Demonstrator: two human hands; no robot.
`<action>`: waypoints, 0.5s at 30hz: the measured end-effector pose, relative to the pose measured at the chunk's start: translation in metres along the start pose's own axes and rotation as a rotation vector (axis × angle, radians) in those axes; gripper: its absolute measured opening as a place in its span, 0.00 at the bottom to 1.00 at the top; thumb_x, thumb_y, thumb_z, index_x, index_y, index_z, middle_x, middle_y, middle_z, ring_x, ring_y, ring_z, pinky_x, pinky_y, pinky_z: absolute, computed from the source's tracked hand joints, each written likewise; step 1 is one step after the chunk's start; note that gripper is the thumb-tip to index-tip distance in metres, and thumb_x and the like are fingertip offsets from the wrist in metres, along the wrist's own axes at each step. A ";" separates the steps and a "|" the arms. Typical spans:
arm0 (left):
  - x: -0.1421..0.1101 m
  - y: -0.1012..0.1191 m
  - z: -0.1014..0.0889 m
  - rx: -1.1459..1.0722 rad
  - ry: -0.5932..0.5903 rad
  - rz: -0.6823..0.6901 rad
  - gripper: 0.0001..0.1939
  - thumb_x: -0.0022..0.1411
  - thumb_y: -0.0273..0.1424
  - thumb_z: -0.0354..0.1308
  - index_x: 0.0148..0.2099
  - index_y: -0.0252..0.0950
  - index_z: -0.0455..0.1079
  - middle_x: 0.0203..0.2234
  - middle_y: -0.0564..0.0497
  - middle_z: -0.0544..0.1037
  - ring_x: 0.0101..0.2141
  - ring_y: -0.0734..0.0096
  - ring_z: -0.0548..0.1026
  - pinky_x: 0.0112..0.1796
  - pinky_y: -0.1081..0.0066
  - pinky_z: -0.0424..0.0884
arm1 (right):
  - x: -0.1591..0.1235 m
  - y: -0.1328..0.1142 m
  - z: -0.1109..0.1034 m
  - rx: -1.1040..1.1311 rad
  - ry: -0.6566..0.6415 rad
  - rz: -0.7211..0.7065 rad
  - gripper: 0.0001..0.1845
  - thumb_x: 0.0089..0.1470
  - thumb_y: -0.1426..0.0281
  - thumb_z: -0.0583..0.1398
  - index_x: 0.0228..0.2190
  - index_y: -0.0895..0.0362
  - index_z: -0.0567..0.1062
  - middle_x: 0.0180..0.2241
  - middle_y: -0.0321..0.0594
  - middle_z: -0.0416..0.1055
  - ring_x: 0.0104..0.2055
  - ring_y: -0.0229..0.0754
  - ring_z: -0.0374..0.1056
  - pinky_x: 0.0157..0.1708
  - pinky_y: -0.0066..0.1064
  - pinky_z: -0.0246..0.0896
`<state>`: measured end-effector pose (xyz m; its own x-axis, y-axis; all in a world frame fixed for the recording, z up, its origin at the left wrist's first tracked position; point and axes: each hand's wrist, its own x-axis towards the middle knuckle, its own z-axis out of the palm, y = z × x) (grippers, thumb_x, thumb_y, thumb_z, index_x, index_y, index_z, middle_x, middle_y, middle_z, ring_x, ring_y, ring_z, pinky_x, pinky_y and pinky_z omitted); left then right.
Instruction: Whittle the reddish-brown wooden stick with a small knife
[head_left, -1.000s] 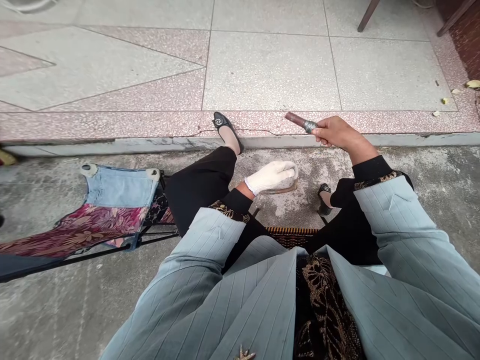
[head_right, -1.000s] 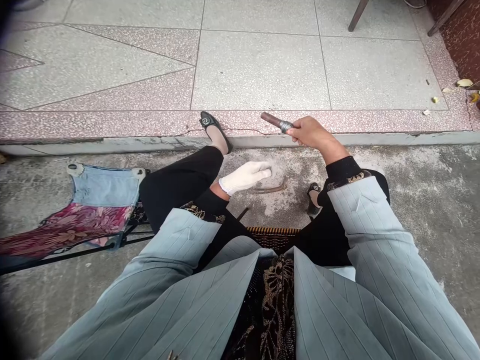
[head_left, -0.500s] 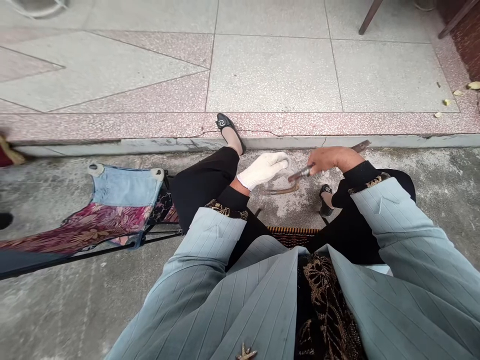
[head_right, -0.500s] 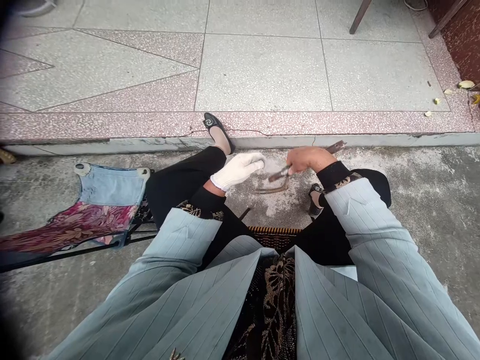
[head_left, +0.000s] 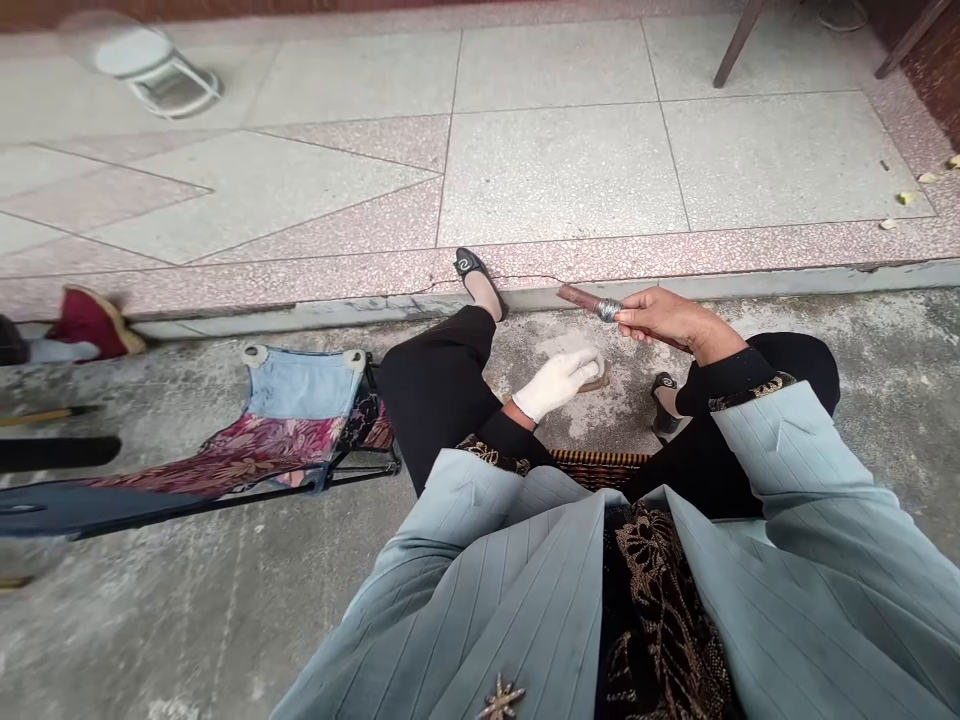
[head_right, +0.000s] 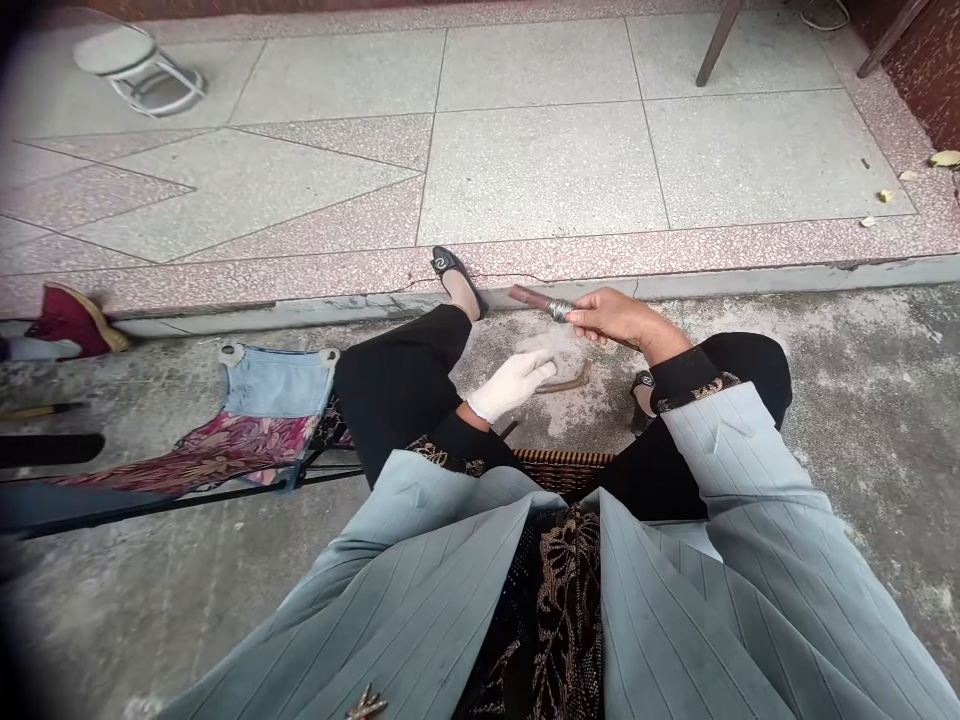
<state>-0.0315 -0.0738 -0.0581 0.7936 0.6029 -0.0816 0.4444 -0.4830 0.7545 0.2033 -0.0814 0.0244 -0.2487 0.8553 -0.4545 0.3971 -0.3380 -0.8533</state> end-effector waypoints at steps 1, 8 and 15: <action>-0.002 0.000 0.004 0.050 -0.004 -0.013 0.19 0.72 0.40 0.43 0.45 0.36 0.73 0.40 0.47 0.79 0.41 0.65 0.76 0.44 0.68 0.68 | 0.004 0.003 0.001 -0.072 0.045 0.039 0.14 0.59 0.61 0.58 0.27 0.57 0.71 0.25 0.37 0.68 0.23 0.34 0.58 0.25 0.28 0.54; -0.011 0.004 0.009 0.409 -0.052 0.055 0.18 0.72 0.37 0.45 0.48 0.36 0.74 0.40 0.44 0.80 0.41 0.61 0.78 0.42 0.67 0.69 | 0.019 0.019 0.015 -0.948 -0.027 0.197 0.13 0.58 0.64 0.60 0.36 0.62 0.78 0.38 0.55 0.75 0.35 0.47 0.68 0.30 0.35 0.54; -0.009 -0.004 0.001 -0.016 0.117 -0.077 0.17 0.69 0.34 0.47 0.49 0.33 0.74 0.44 0.46 0.81 0.43 0.64 0.77 0.46 0.68 0.70 | -0.002 0.012 0.000 -0.289 -0.686 -0.021 0.21 0.56 0.59 0.62 0.47 0.58 0.78 0.30 0.36 0.73 0.26 0.34 0.62 0.29 0.29 0.56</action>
<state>-0.0400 -0.0776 -0.0609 0.7029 0.7084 -0.0641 0.4949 -0.4223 0.7594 0.2088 -0.0873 0.0151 -0.7171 0.3909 -0.5771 0.5794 -0.1261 -0.8053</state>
